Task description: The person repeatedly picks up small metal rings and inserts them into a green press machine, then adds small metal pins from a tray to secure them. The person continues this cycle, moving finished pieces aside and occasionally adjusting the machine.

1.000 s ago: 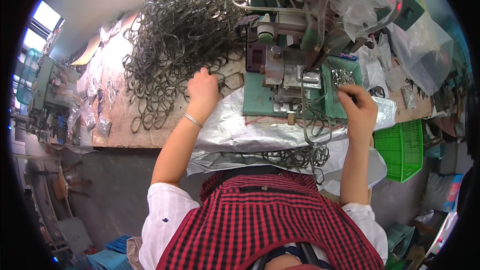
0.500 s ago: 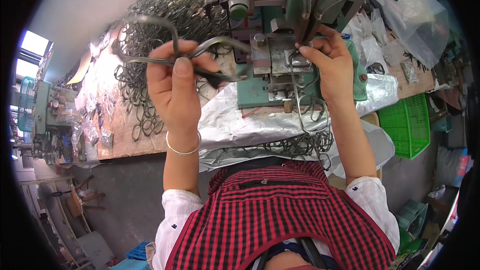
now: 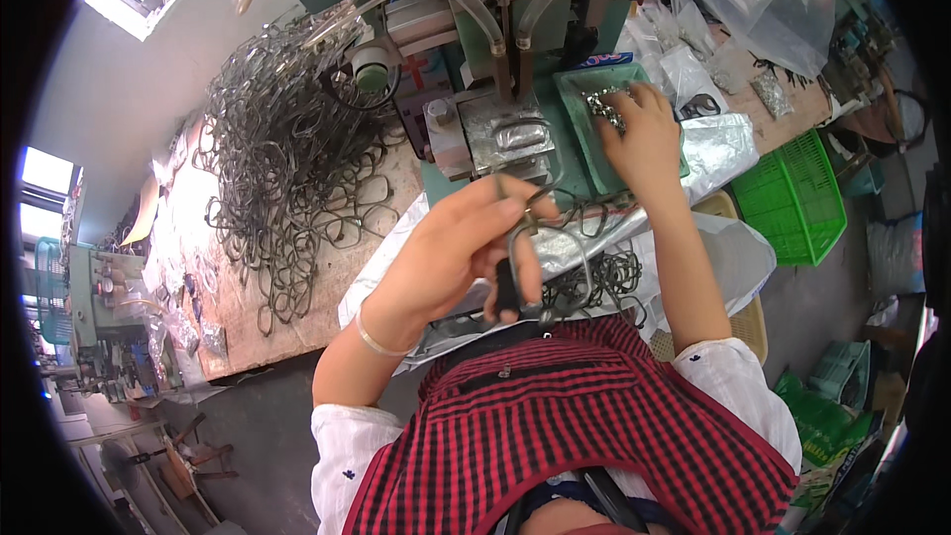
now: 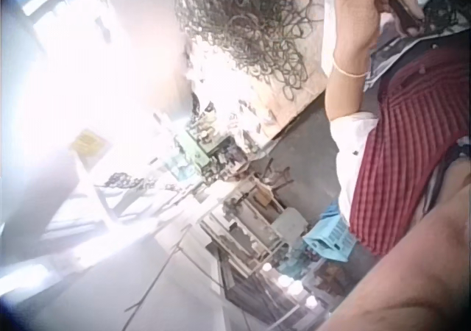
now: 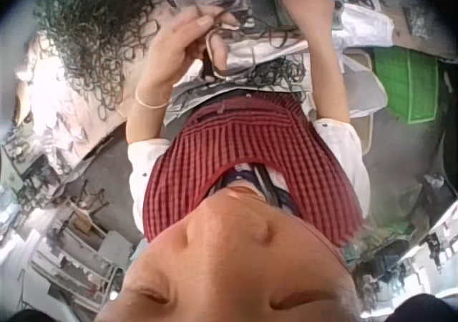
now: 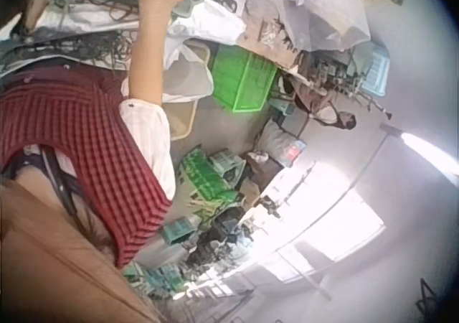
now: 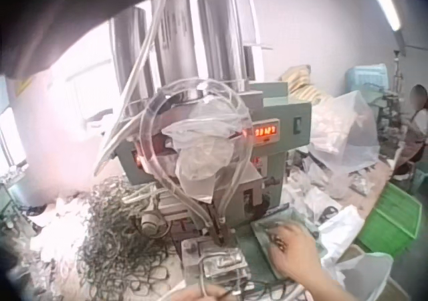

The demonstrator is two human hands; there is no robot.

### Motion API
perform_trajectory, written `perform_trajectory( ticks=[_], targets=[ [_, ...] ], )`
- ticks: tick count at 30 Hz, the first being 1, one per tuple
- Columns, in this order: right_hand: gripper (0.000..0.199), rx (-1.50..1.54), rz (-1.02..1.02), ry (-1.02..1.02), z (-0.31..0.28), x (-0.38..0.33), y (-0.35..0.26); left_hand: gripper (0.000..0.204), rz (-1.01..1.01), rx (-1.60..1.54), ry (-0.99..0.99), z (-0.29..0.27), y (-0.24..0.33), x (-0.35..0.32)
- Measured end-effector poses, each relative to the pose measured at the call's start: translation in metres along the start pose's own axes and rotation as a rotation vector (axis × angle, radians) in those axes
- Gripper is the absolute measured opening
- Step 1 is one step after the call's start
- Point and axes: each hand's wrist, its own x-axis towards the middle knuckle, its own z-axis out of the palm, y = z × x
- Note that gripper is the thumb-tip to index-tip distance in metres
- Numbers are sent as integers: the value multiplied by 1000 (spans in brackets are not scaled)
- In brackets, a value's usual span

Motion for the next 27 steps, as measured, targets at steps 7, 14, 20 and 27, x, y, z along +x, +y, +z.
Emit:
perform_trajectory(
  ticks=[7,14,20,27],
  targets=[
    [18,73,7,143,36,-12,39,36,-102,-120,153,-1,-18,31],
    [11,303,137,119,21,1,28,32,-41,-141,137,-4,-31,31],
    [9,647,334,138,18,-32,44,20,629,332,699,-72,-89,12],
    [14,889,347,14,22,-13,19,33,820,645,980,-180,-27,98]
  ],
)
